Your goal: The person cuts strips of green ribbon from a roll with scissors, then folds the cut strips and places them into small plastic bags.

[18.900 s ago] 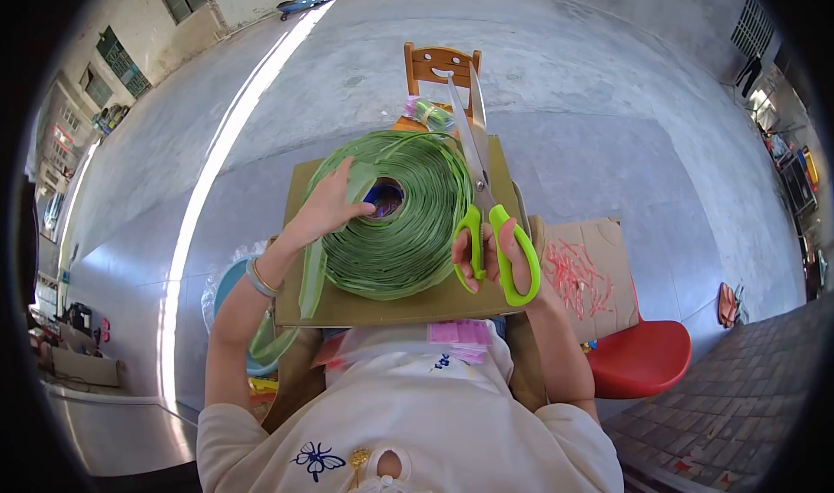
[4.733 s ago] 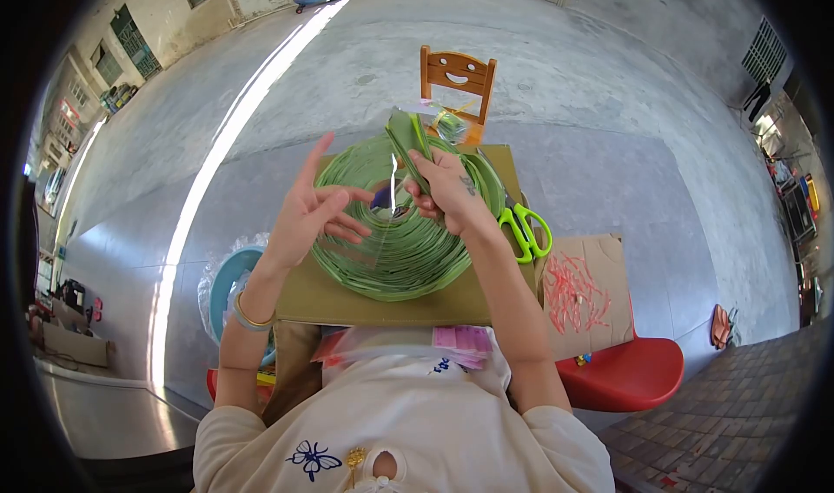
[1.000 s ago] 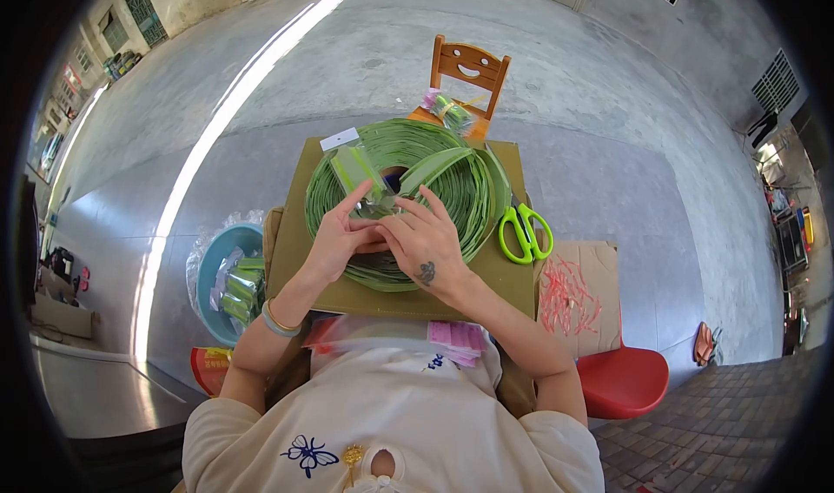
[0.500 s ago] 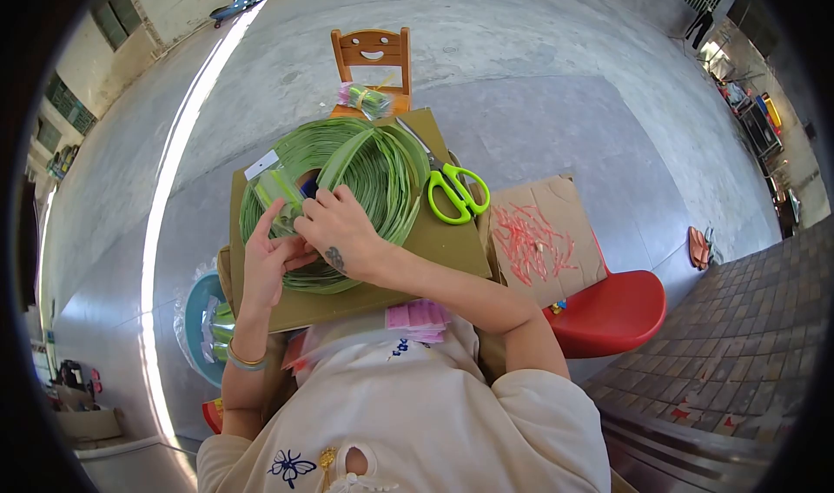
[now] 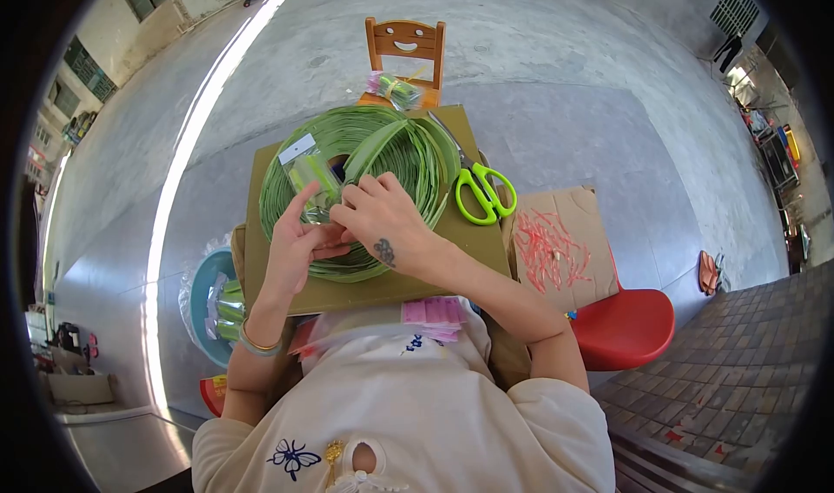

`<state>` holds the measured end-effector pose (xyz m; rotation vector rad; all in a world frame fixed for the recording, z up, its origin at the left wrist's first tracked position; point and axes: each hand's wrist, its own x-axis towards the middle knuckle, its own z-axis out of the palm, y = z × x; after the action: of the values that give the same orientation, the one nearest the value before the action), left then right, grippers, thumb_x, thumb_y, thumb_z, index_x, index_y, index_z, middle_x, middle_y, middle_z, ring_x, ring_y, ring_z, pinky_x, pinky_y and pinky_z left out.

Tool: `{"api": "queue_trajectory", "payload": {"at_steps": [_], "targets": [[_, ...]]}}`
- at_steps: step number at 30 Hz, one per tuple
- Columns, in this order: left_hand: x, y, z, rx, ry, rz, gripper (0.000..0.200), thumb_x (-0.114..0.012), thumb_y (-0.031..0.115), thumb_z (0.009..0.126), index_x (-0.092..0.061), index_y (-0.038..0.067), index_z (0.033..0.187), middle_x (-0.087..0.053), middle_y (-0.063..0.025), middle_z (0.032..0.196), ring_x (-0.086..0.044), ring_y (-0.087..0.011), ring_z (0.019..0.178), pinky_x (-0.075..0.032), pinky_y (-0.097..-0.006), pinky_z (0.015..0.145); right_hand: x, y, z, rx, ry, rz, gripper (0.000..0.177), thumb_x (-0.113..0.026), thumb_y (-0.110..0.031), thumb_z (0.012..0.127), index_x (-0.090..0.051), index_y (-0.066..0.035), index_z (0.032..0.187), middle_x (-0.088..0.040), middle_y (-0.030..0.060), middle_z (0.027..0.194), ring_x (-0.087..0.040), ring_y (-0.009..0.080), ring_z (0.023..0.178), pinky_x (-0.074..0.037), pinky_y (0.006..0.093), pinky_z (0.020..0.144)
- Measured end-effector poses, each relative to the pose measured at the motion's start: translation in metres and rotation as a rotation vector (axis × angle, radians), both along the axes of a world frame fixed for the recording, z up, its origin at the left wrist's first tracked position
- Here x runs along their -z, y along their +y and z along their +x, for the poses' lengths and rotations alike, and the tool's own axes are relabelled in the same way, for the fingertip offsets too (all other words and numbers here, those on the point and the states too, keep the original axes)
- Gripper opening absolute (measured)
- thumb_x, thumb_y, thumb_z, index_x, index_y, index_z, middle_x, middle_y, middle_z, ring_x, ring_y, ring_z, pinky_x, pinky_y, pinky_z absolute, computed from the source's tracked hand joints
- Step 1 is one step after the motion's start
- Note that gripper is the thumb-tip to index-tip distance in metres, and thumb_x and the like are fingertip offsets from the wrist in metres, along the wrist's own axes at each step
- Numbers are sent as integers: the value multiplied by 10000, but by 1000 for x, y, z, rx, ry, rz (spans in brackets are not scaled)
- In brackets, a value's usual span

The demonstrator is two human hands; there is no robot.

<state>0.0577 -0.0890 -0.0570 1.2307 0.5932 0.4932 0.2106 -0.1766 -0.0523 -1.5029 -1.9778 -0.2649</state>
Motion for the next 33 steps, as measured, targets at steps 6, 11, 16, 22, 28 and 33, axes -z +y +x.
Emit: {"api": "queue_trajectory", "payload": {"at_steps": [6, 11, 16, 22, 28, 33], "targets": [[3, 1, -2, -14, 19, -1, 662, -469, -31, 802, -141, 16, 1374, -626, -174, 885, -643, -235, 807, -555, -359, 714, 9, 5, -1, 13, -122, -3, 114, -623, -161, 688, -527, -106, 714, -505, 27, 780, -475, 202, 808, -352, 332, 722], [-12, 0, -3, -21, 22, -52, 684, -472, -40, 807, -108, 33, 1382, -620, -213, 887, -645, -272, 793, -559, -352, 671, -37, -34, 38, -11, 310, -44, 137, -655, -108, 695, -527, -63, 716, -505, 44, 736, -493, 204, 731, -378, 320, 666], [-26, -16, -25, 194, 163, -1, 727, -470, -8, 844, -24, 113, 1405, -619, -222, 894, -649, -291, 769, -561, -350, 625, 28, -129, 219, 963, 524, 187, 145, -624, -127, 766, -578, 9, 746, -568, 77, 598, -528, 163, 553, -406, 284, 535], [-22, -25, -50, 242, 461, 80, 740, -493, 87, 884, 33, 120, 1404, -636, -178, 835, -657, -245, 698, -550, -300, 561, 202, -210, 292, 1313, 303, -95, 105, -590, -118, 746, -603, -17, 720, -612, 194, 715, -591, 374, 704, -458, 436, 640], [-3, -10, -70, -33, 557, 564, 449, -549, 72, 856, -419, 62, 1286, -605, -77, 742, -553, -107, 508, -474, -249, 475, 260, -229, 284, 1252, 303, -587, 142, -574, -157, 755, -614, -32, 807, -609, 214, 859, -588, 366, 801, -468, 447, 675], [18, -18, -65, -99, 382, 1267, 433, -639, 7, 740, -544, 58, 1160, -502, -67, 825, -514, -132, 530, -414, -260, 449, 224, -234, 261, 1383, 185, -234, 114, -625, -130, 730, -615, -35, 794, -594, 166, 822, -575, 331, 799, -451, 409, 694]]}}
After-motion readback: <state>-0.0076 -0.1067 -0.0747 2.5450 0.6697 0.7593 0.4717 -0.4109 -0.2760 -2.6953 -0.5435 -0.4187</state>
